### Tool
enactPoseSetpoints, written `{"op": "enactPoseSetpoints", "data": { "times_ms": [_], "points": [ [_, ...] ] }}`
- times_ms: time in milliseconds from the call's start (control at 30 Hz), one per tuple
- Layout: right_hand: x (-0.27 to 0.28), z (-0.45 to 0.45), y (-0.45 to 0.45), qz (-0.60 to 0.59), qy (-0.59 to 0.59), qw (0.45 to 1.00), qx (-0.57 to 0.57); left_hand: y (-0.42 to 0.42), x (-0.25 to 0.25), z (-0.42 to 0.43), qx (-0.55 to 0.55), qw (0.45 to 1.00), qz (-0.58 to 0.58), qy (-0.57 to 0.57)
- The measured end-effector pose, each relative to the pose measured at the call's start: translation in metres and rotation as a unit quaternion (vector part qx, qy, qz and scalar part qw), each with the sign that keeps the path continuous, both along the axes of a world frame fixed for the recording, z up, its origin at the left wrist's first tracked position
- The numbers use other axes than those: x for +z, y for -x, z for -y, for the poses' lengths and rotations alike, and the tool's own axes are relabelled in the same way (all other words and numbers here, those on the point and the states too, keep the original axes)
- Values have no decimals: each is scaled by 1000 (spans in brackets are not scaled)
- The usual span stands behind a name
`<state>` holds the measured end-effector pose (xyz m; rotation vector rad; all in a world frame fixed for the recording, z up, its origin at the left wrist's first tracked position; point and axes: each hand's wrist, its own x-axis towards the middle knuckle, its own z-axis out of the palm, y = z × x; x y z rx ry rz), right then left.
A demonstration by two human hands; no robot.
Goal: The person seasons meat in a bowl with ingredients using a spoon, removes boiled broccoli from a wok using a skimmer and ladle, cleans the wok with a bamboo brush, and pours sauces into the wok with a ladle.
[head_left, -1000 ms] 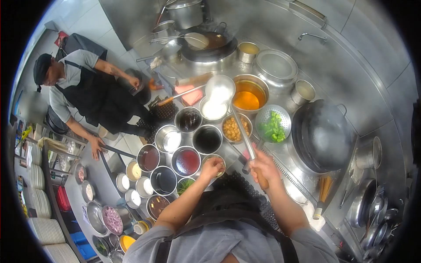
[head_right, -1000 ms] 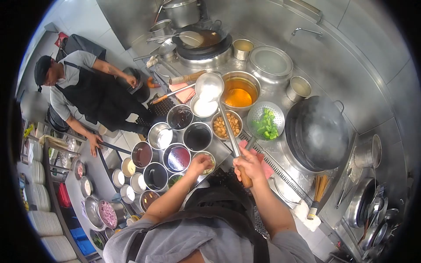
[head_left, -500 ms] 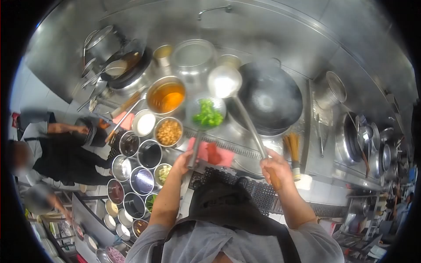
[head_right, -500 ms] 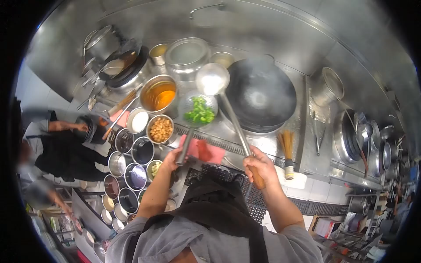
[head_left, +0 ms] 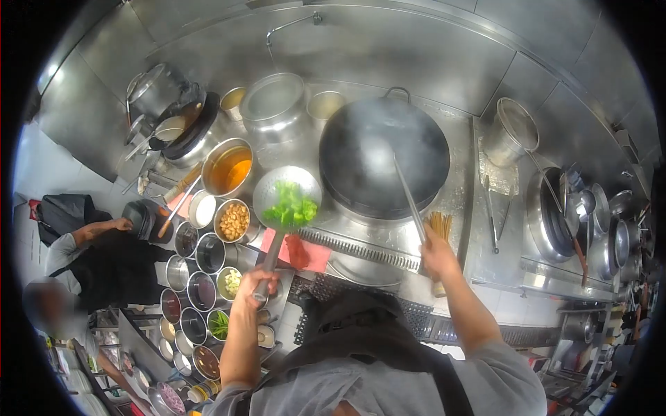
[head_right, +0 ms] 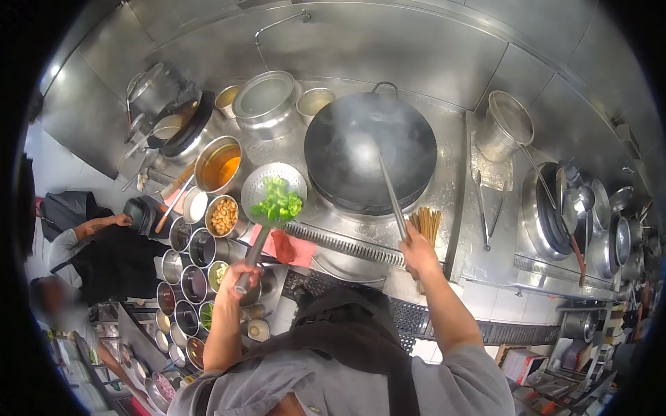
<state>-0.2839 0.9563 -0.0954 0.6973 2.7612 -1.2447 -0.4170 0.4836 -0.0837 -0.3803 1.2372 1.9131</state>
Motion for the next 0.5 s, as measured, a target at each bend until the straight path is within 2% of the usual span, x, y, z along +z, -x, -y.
{"op": "enactPoseSetpoints", "data": {
  "times_ms": [33,67,133,167,200,267,300,333,367,400,433,500],
  "points": [
    [55,9,-8,62,110,991,-36,-10,9,-1,1,1000,-4,5],
    [53,3,-11,59,113,991,-35,-23,19,-4,21,1000,2,-11],
    [57,-5,-20,36,-50,998,22,-39,38,-12,38,999,6,-24],
    [62,-1,-13,61,-94,994,10,-44,48,-15,47,999,2,-22],
    [52,1,-11,59,-89,994,5,-48,57,-19,55,998,-4,-21],
    [16,-1,4,9,-175,984,14,-44,74,-34,68,997,-13,-25],
    [0,-2,4,-52,-162,985,24,-38,81,-40,52,997,-54,15],
    [9,-5,1,-56,-161,985,23,-32,87,-44,38,994,-92,55],
    [30,-6,-5,-3,-19,1000,12,-23,84,-46,31,994,-101,11],
    [43,-9,-7,50,121,991,1,-12,86,-53,32,994,-104,10],
    [38,-11,-3,48,119,992,3,0,88,-61,30,991,-125,40],
    [15,-13,0,-4,-109,994,24,23,90,-83,31,985,-143,88]
  ]
}}
